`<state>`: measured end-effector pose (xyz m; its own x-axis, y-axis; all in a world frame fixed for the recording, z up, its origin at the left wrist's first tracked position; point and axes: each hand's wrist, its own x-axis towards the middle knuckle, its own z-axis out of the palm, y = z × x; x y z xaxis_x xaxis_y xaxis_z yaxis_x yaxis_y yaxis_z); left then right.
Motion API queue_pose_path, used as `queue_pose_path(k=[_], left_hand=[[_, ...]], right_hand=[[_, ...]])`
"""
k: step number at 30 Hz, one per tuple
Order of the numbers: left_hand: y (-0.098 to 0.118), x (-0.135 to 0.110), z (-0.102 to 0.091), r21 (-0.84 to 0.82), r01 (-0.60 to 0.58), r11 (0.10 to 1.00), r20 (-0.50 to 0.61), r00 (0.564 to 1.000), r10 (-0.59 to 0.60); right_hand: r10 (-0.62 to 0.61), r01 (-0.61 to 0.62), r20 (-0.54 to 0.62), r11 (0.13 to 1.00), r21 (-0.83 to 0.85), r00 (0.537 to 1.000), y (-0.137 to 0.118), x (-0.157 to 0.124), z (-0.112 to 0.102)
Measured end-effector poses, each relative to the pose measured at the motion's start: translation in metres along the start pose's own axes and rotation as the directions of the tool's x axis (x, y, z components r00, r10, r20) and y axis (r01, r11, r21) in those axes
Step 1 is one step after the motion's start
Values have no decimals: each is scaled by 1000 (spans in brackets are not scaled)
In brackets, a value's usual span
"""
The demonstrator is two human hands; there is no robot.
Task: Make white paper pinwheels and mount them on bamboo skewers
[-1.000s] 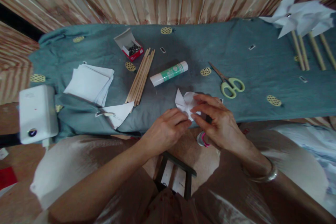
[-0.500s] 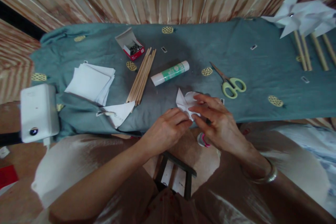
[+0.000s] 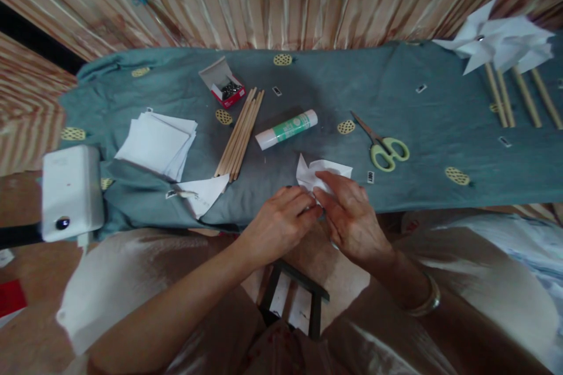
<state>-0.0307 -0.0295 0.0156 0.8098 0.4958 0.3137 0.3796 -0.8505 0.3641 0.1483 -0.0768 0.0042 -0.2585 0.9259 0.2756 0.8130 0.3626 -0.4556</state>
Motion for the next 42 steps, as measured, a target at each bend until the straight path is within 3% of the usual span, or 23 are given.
queue_pose_path(k=[7,14,18,28,35,42], left_hand=[[0,0,-1,28,13,1000,17,1000,-13],[-2,-3,-4,35,23,999,25,999,-24],[-11,-3,-7,55,36,998,-17,999,-35],[-31,3,-14,22,95,995,-50,994,-94],[-16,6,-16,7,102,995,-98,990,-101],[-1,7,-6,64,34,997,34,999,-36]], right_hand=[[13,-13,-17,1000,-17,1000,4,1,-2],[132,-121,-51,976,183,990,18,6,-18],[218,-210,-63,971,114,974,27,9,-21],[274,-271,-41,960,79,961,23,5,-27],[306,-298,-41,945,135,951,25,2,-27],[297,-292,-32,951,104,954,14,-3,-27]])
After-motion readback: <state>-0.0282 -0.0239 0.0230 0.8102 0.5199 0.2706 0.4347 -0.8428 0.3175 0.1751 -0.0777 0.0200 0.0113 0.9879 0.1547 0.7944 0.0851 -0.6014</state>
